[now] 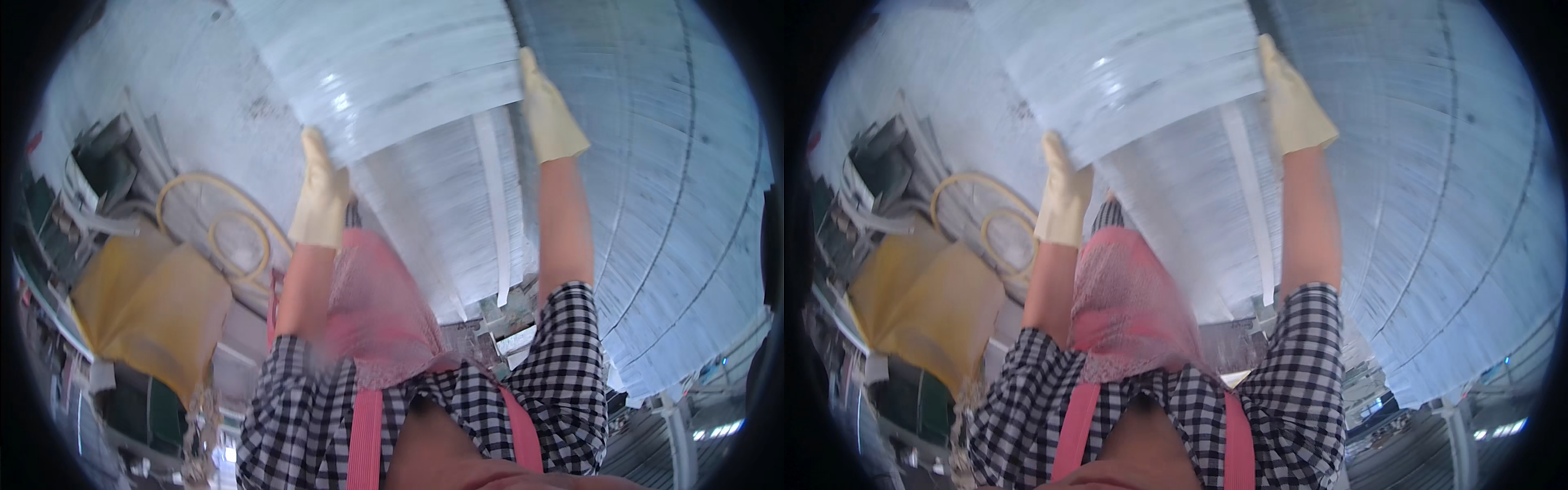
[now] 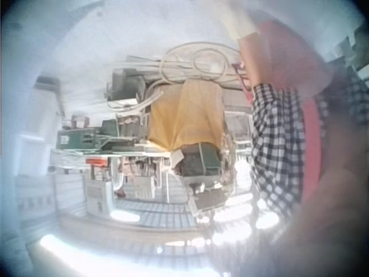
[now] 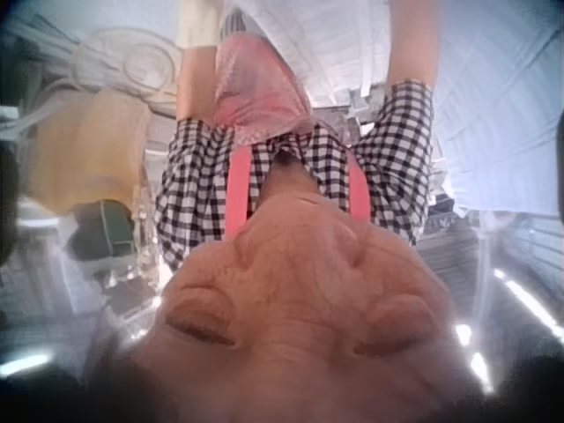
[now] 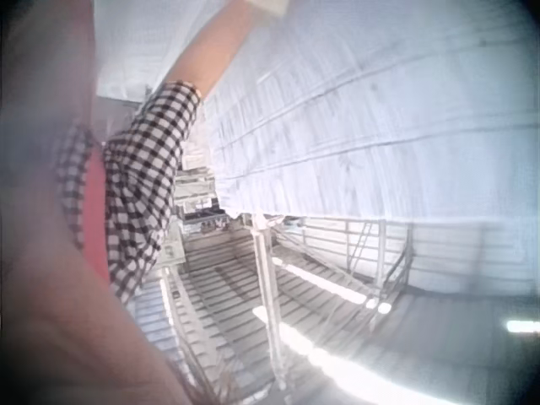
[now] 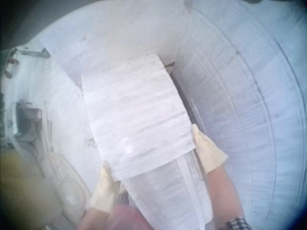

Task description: The person picks up rectangular ceramic plates from a conveyor and stacks them on a growing pile. They repeatedly lift plates, align them, and place them on top of the stack, occasionally adjusting the pile to keep it stable.

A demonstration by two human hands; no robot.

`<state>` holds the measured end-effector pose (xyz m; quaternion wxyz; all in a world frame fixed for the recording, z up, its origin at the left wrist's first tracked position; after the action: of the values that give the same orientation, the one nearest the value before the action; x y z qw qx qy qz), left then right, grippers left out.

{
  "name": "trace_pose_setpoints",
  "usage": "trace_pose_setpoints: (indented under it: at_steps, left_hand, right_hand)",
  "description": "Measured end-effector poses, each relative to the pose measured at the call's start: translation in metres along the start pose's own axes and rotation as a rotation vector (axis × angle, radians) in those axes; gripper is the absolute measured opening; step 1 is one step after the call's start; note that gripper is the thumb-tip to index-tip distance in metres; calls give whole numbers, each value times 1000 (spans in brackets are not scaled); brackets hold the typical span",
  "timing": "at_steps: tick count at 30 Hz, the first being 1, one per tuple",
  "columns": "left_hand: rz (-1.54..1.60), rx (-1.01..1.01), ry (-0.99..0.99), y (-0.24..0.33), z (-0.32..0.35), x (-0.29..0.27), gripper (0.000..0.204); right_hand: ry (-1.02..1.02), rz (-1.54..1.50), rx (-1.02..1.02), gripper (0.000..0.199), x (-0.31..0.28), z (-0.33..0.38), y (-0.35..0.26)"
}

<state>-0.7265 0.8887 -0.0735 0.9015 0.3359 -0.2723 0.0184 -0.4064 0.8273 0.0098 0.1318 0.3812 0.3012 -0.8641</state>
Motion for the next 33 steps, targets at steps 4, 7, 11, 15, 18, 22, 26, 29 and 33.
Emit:
trace_pose_setpoints:
  at_steps: [4, 7, 11, 15, 18, 22, 26, 29, 33]
  left_hand:
    - [-148, -83, -43, -1, -3, -22, 95]
    - [45, -27, -288, 7, -9, -43, 102]
    - [178, -93, 28, -4, -5, -86, 99]
    - [132, -137, 26, -12, 23, -66, 90]
    - [-128, -67, -83, -3, 45, -37, 90]
    - [-509, -19, -144, -5, 25, -2, 100]
    - [-330, 145, -14, -11, 10, 7, 106]
    - [-281, 139, -27, -14, 15, 8, 103]
    - [-264, 113, 12, -5, 22, 11, 97]
  right_hand:
    - [-78, -414, 210, 79, 16, 9, 4]
    - [-26, -484, 225, 80, 26, 8, -5]
    - [-10, -579, 311, 77, 34, 1, 20]
    - [-95, 138, -5, 69, 25, -14, 45]
    - [-187, -301, 14, 59, 28, -23, 71]
    - [-215, -808, 127, 50, 30, -24, 76]
    - [-162, -23, 13, 56, 18, -20, 62]
    - [-129, -209, 24, 52, 16, -21, 73]
    - [-115, 52, -69, 55, 14, -28, 81]
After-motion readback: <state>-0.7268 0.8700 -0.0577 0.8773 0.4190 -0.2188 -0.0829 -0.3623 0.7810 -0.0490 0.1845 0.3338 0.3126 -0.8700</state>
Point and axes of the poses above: each hand's wrist, its own z-axis away from the middle knuckle, its own x-axis out of the palm, y = z × x, the point moved 7 cm from there along -z, towards the middle knuckle, and after that the axes turned 7 degrees about -y, right-handed, at the moved point
